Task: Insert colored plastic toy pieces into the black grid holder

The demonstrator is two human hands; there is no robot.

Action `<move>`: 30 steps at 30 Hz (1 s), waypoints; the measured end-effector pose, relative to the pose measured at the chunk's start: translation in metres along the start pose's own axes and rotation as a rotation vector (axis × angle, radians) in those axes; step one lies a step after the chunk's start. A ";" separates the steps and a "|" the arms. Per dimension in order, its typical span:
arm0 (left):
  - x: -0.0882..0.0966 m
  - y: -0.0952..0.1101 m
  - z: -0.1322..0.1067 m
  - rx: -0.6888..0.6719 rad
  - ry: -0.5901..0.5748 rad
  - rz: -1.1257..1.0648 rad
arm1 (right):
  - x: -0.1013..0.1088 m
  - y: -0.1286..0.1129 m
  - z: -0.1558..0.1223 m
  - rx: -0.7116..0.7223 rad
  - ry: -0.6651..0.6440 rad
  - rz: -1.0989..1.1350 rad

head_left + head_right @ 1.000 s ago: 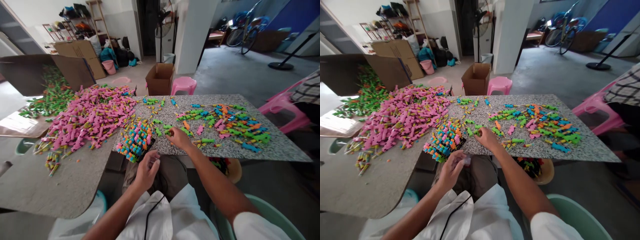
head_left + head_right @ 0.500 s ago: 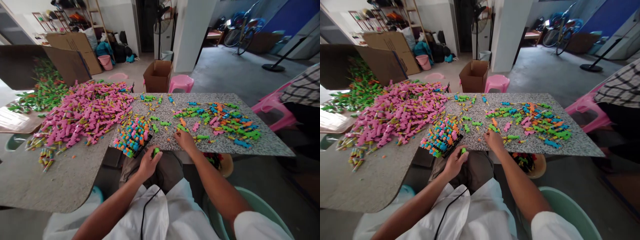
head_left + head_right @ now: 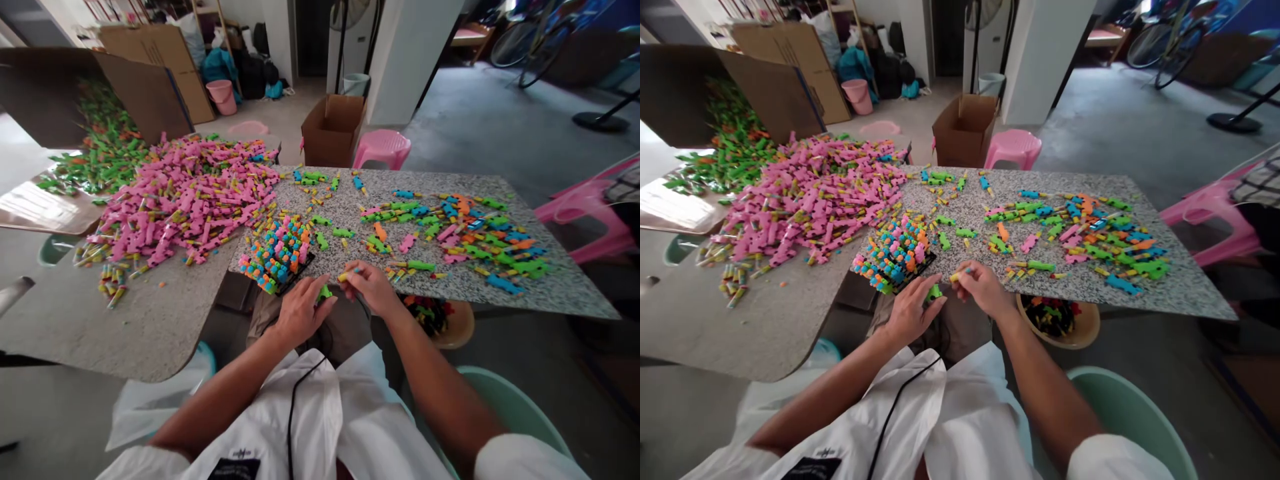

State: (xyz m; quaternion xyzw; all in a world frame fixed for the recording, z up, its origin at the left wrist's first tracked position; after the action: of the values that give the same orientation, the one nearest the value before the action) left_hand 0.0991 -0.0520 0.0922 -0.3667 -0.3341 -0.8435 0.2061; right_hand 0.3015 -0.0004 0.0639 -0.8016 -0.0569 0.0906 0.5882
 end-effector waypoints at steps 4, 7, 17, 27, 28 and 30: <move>0.005 0.003 0.002 -0.017 -0.022 0.014 | -0.031 0.007 -0.026 0.011 -0.085 0.120; 0.007 0.002 0.001 -0.012 -0.038 0.021 | -0.033 0.015 -0.029 0.015 -0.104 0.172; 0.009 0.002 -0.005 0.055 -0.120 -0.104 | -0.020 0.011 -0.035 0.059 -0.151 -0.065; 0.011 -0.001 -0.003 0.122 -0.133 -0.243 | -0.016 0.016 -0.038 0.093 -0.148 -0.200; 0.012 -0.002 -0.003 0.127 -0.136 -0.244 | -0.016 0.018 -0.038 0.084 -0.146 -0.187; 0.013 -0.002 -0.002 0.125 -0.150 -0.246 | -0.017 0.019 -0.038 0.081 -0.112 -0.142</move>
State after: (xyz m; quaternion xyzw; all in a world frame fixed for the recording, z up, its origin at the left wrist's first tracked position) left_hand 0.0886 -0.0529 0.1001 -0.3714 -0.4427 -0.8102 0.0982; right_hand 0.2930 -0.0450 0.0585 -0.7648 -0.1427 0.0959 0.6209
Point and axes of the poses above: each hand's wrist, its own z-axis towards the middle knuckle, its own x-axis out of the back of the hand, y = z × x, the point moved 4 cm from there along z, towards the middle knuckle, and after that the axes turned 9 degrees about -x, right-handed, at the moved point
